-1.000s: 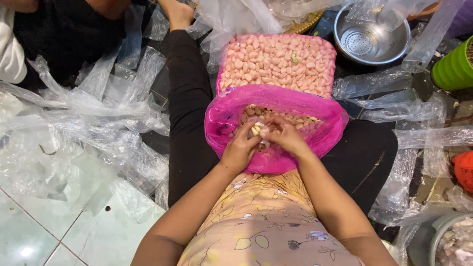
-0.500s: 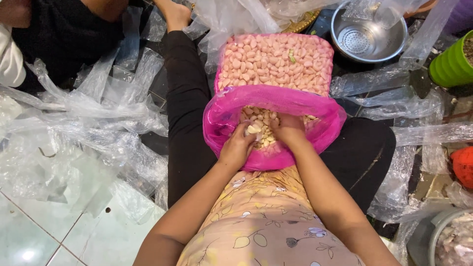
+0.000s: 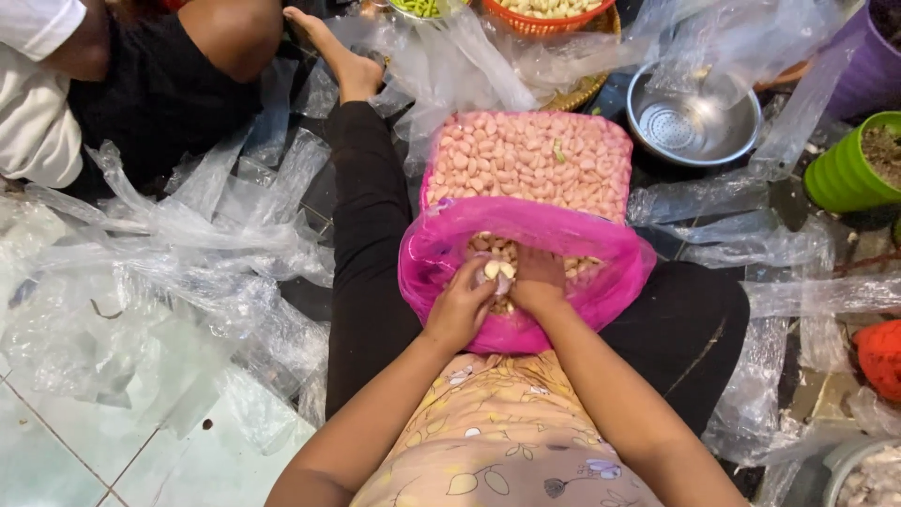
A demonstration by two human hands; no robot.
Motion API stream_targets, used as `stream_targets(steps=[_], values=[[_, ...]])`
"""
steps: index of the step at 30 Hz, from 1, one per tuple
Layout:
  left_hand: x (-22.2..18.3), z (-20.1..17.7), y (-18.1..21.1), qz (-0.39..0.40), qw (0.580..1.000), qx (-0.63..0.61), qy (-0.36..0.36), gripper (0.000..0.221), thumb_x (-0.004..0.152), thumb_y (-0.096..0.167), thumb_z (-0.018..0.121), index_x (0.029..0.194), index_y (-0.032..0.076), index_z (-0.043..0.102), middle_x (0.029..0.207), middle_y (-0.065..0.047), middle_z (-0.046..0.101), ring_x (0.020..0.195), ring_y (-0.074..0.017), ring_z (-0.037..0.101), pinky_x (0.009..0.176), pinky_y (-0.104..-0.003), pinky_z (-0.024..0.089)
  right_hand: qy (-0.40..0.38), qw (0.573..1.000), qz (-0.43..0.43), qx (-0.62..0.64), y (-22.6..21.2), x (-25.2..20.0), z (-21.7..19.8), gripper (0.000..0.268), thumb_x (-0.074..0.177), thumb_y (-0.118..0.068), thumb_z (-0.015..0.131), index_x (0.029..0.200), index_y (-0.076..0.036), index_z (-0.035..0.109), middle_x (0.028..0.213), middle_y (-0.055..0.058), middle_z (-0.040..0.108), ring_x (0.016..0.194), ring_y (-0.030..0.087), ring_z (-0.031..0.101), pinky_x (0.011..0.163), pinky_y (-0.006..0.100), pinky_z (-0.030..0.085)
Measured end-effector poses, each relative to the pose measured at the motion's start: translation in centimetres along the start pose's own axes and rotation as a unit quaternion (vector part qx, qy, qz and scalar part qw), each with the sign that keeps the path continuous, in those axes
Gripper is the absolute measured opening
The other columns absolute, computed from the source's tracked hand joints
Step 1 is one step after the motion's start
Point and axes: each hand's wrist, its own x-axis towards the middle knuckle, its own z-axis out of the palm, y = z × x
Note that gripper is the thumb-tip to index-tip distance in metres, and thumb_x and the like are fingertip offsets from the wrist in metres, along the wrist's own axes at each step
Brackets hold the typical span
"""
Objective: Sorting and bagging peeled garlic cloves into plastic bags while sitting on the floor.
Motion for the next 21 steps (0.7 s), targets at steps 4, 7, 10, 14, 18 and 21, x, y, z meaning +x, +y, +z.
stream_targets(steps=[4,7,10,14,18,21], values=[[0.1,-0.7,0.5,0.041,0.995,-0.006,0.091,0.017,0.093,0.015,0.069,0.109,0.015,0.069,0.146,-0.011,0.049,0.136,-0.036,0.054,0.103,-0.041,0.053,0.214,0.971,-0.102,-0.028,0.8,0.5,5.6,0.071,0.071,-0.05,0.072,0.132,-0.017,0.057,0.107,0.012,0.072,0.1,0.031,0.071,0.088,0.047,0.051],[0.3,-0.4,0.1,0.039,0.994,0.042,0.098,0.015,0.095,0.02,0.068,0.109,0.017,0.07,0.14,-0.011,0.056,0.127,-0.0345,0.06,0.098,-0.043,0.055,0.088,0.99,-0.1,-0.037,-0.6,-0.6,4.4,0.055,0.078,-0.053,0.069,0.119,-0.015,0.07,0.105,0.012,0.074,0.1,0.031,0.071,0.095,0.049,0.047],[0.4,-0.1,0.1,-0.015,0.995,0.089,-0.032,0.015,0.094,0.025,0.067,0.107,0.018,0.067,0.134,-0.01,0.056,0.118,-0.0357,0.064,0.085,-0.047,0.06,0.028,0.993,-0.109,-0.039,-0.4,-0.3,6.0,0.059,0.075,-0.051,0.069,0.122,-0.018,0.055,0.103,0.007,0.072,0.101,0.029,0.071,0.094,0.047,0.044],[0.3,1.3,-0.7,-0.038,0.981,0.152,-0.114,0.018,0.088,0.03,0.072,0.102,0.022,0.065,0.116,-0.002,0.059,0.111,-0.0311,0.065,0.082,-0.044,0.06,0.015,0.996,-0.089,-0.025,-1.5,-1.7,3.2,0.054,0.088,-0.054,0.058,0.129,-0.019,0.054,0.116,0.012,0.064,0.111,0.035,0.067,0.089,0.051,0.048],[0.3,1.4,-1.0,-0.057,0.975,0.169,-0.131,0.012,0.088,0.028,0.069,0.098,0.024,0.063,0.102,-0.002,0.057,0.1,-0.0303,0.066,0.076,-0.044,0.058,-0.038,0.994,-0.1,-0.003,1.8,1.6,15.8,0.053,0.092,-0.051,0.056,0.136,-0.022,0.049,0.118,0.012,0.063,0.108,0.036,0.069,0.086,0.052,0.052],[0.2,-0.1,0.3,-0.045,0.985,0.135,-0.094,0.013,0.088,0.027,0.067,0.101,0.027,0.066,0.1,0.0,0.055,0.1,-0.0271,0.065,0.076,-0.041,0.059,-0.077,0.993,-0.062,0.064,0.3,0.1,3.1,0.043,0.093,-0.047,0.053,0.129,-0.025,0.057,0.118,0.012,0.066,0.094,0.037,0.074,0.075,0.052,0.055]])
